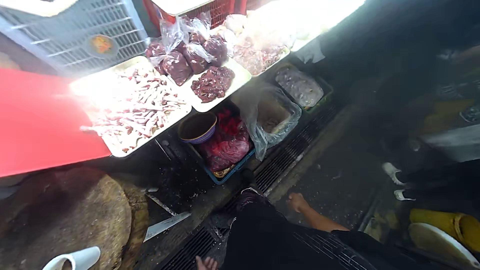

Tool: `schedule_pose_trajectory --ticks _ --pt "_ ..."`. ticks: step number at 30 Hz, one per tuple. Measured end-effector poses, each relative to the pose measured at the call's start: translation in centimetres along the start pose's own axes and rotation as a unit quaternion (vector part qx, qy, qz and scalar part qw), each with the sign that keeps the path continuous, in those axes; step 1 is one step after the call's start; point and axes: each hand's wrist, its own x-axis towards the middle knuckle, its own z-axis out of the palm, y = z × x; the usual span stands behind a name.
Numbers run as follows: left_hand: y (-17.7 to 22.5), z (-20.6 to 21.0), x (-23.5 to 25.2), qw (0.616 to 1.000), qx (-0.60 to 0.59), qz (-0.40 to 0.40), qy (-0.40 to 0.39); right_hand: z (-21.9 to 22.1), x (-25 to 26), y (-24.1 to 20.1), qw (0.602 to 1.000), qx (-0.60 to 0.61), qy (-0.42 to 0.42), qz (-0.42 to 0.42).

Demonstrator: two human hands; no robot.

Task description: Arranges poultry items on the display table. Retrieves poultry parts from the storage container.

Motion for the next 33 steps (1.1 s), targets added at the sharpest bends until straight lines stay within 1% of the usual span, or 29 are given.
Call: schedule_pose_trajectory --ticks 2,3,4,7,9,11,13,14,16,18,19,20,21,22,23,25,27,28,29,30,32,33 --pt "-1.2 4.6 0.4 0.992 0.124 0.018 -0.006 -3.8 0.8 -1.6 0.997 0.061 0.038 -0.019" --pt "-1.5 6.7 0.8 0.981 0.189 0.047 0.005 -5.7 1.4 -2.1 0.994 0.088 0.057 -0.034" --pt "-1.5 8.7 0.9 0.962 0.262 0.082 0.01 -7.4 2.3 -2.5 0.989 0.114 0.074 -0.052" --pt "1.6 13.4 1.8 0.912 0.394 0.1 -0.049 -11.8 5.5 -2.4 0.978 0.162 0.092 -0.092" --pt "4.1 17.0 3.4 0.888 0.443 0.115 -0.05 -14.6 8.2 -1.4 0.977 0.167 0.083 -0.106" --pt "7.3 22.2 3.9 0.846 0.512 0.149 -0.024 -17.0 12.0 0.0 0.977 0.165 0.069 -0.114" --pt "10.1 29.6 3.7 0.798 0.566 0.208 -0.012 -18.9 16.5 1.5 0.979 0.17 0.05 -0.106" --pt "11.1 33.8 3.2 0.78 0.576 0.243 -0.027 -19.9 18.5 2.0 0.98 0.172 0.039 -0.097" --pt "12.6 44.1 3.0 0.74 0.579 0.329 -0.094 -23.0 22.7 1.5 0.977 0.189 0.032 -0.091" --pt "13.5 54.6 3.2 0.68 0.592 0.399 -0.17 -25.8 26.6 0.0 0.963 0.24 0.039 -0.117" --pt "14.0 59.8 3.4 0.646 0.6 0.431 -0.194 -27.2 28.3 -1.2 0.953 0.27 0.041 -0.131" --pt "14.8 65.2 3.6 0.614 0.604 0.463 -0.21 -29.0 30.0 -2.8 0.942 0.298 0.043 -0.147" --pt "15.8 70.1 3.8 0.59 0.606 0.489 -0.213 -30.6 31.5 -4.5 0.932 0.323 0.042 -0.161" --pt "17.2 74.4 4.1 0.581 0.608 0.502 -0.203 -32.1 33.0 -6.2 0.922 0.345 0.038 -0.171" --pt "18.6 78.1 4.8 0.581 0.604 0.518 -0.173 -33.4 34.6 -8.0 0.912 0.368 0.032 -0.176" --pt "21.5 83.8 6.4 0.611 0.584 0.53 -0.071 -36.0 38.2 -11.3 0.885 0.433 0.019 -0.169" --pt "24.2 87.1 8.2 0.649 0.592 0.476 0.04 -37.7 42.1 -13.9 0.846 0.516 0.008 -0.133" --pt "25.2 88.0 9.7 0.65 0.594 0.465 0.095 -38.4 44.2 -15.0 0.831 0.545 0.01 -0.109" --pt "25.9 88.5 11.6 0.639 0.595 0.466 0.146 -39.1 46.4 -16.0 0.824 0.561 0.016 -0.084" --pt "26.2 88.5 13.5 0.617 0.603 0.468 0.193 -39.6 48.6 -16.7 0.823 0.564 0.023 -0.059" --pt "25.8 88.0 16.7 0.561 0.624 0.474 0.267 -40.1 53.1 -17.3 0.841 0.539 0.036 -0.021" --pt "25.6 87.8 17.8 0.546 0.632 0.473 0.282 -40.4 55.2 -17.6 0.855 0.517 0.043 -0.014"
